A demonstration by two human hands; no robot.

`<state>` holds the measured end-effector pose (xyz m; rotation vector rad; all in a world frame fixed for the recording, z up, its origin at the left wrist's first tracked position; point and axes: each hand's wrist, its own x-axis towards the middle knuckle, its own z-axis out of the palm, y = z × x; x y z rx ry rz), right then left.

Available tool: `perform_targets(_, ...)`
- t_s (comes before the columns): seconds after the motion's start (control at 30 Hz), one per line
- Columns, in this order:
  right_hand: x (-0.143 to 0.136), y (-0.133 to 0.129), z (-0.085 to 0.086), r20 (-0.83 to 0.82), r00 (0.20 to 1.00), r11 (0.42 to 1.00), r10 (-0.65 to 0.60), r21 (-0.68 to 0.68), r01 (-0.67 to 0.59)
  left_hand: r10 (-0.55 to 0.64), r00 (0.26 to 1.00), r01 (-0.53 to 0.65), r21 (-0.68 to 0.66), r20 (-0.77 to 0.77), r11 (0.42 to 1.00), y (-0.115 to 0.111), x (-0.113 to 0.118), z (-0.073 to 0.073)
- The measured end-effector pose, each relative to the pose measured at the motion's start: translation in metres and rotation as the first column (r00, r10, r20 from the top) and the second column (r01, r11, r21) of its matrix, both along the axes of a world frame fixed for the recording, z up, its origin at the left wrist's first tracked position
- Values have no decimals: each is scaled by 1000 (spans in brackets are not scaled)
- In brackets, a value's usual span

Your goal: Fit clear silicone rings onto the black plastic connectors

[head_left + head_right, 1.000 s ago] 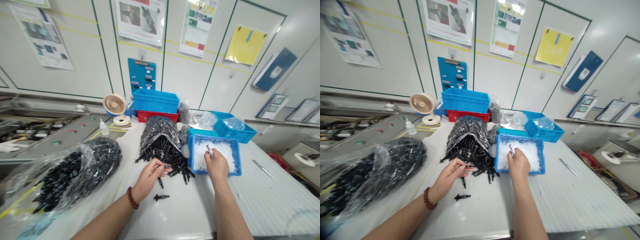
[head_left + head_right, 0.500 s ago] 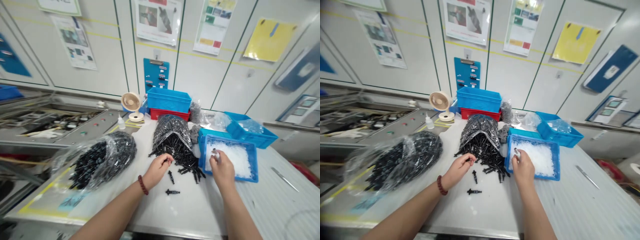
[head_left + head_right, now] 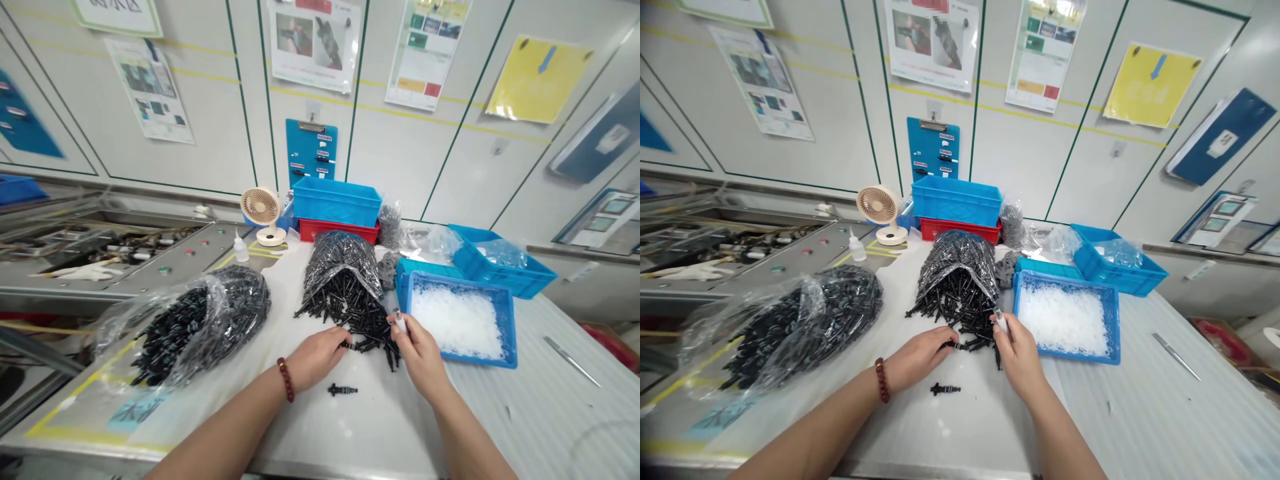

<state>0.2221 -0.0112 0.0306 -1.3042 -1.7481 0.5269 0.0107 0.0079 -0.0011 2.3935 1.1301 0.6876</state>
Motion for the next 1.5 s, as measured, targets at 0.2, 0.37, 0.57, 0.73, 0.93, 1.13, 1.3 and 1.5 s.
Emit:
perform_targets(0.2, 8, 7, -1, -69, 991, 993, -113, -23, 111, 94, 973, -75, -98, 210, 992, 2, 0, 5)
perform_targets(0.37, 29, 10, 13, -90, 916, 900, -390, 171, 400, 88, 971, -70, -87, 221, 994, 2, -1, 3)
perform_targets(0.57, 28, 7, 12, -125, 915, 922, -383, 16, 388, 88, 960, -80, -41, 264, 996, 2, 0, 3)
perform_targets(0.73, 8, 5, -3, 49, 996, 997, -75, 4, 75, 123, 924, -99, -84, 361, 992, 3, 1, 6)
perform_targets(0.93, -7, 1, -13, 125, 975, 981, 187, -70, -179, 142, 864, -63, -176, 483, 982, 2, 0, 8)
perform_targets(1.13, -8, 0, -13, 180, 951, 967, 252, -83, -241, 146, 852, -56, -191, 502, 980, 0, 1, 10)
perform_targets(1.3, -10, 0, -15, 280, 924, 965, 262, -95, -245, 109, 902, -82, -82, 419, 993, 0, 1, 10)
perform_targets(1.5, -11, 0, -16, 419, 883, 976, 212, -135, -171, 107, 916, -114, -4, 386, 993, 1, -1, 7)
